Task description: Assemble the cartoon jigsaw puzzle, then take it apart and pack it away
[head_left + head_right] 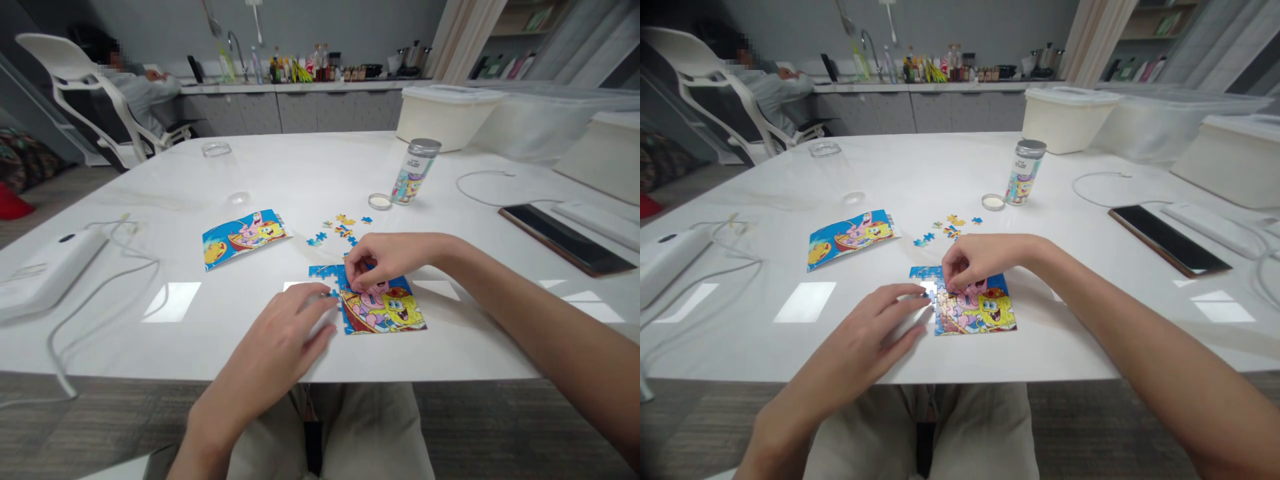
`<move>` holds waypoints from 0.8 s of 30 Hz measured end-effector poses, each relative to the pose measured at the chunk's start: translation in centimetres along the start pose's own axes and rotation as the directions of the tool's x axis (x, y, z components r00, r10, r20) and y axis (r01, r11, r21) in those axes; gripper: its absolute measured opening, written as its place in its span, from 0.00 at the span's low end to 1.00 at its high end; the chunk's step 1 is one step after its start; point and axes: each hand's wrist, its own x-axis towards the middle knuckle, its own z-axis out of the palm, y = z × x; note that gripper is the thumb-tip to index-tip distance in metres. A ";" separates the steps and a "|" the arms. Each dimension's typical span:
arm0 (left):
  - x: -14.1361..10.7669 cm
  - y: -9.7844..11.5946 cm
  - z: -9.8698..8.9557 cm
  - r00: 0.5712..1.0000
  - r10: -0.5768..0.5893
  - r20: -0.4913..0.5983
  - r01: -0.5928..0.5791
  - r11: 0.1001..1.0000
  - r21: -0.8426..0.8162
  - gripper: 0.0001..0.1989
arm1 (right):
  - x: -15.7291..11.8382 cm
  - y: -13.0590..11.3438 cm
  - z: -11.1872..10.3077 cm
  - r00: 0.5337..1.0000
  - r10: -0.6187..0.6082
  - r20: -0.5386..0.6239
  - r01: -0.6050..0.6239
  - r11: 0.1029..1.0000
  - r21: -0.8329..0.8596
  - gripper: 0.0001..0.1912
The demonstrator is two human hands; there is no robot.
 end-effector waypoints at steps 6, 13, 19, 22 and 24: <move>0.7 0.0 0.2 1.000 -0.026 -0.004 0.026 1.000 0.010 0.10 | 0.1 0.1 -0.1 1.000 -0.014 0.020 0.013 1.000 0.026 0.12; 2.3 0.1 0.7 0.988 -0.131 -0.081 0.130 0.991 -0.012 0.06 | 0.1 0.3 0.0 1.000 -0.016 0.022 0.015 0.999 0.033 0.13; 2.0 -0.2 0.9 0.987 -0.111 -0.119 0.098 0.989 -0.113 0.06 | 0.1 0.2 0.0 1.000 -0.023 0.020 0.022 0.999 0.025 0.12; 2.1 -0.3 0.9 0.994 -0.061 -0.089 0.052 0.994 -0.101 0.06 | 0.1 0.2 0.0 1.000 -0.005 0.022 0.005 1.000 0.014 0.13; 2.2 -0.4 1.0 0.995 -0.029 -0.094 0.020 0.995 -0.099 0.07 | 0.1 0.3 0.0 1.000 0.000 0.024 0.000 1.000 0.018 0.13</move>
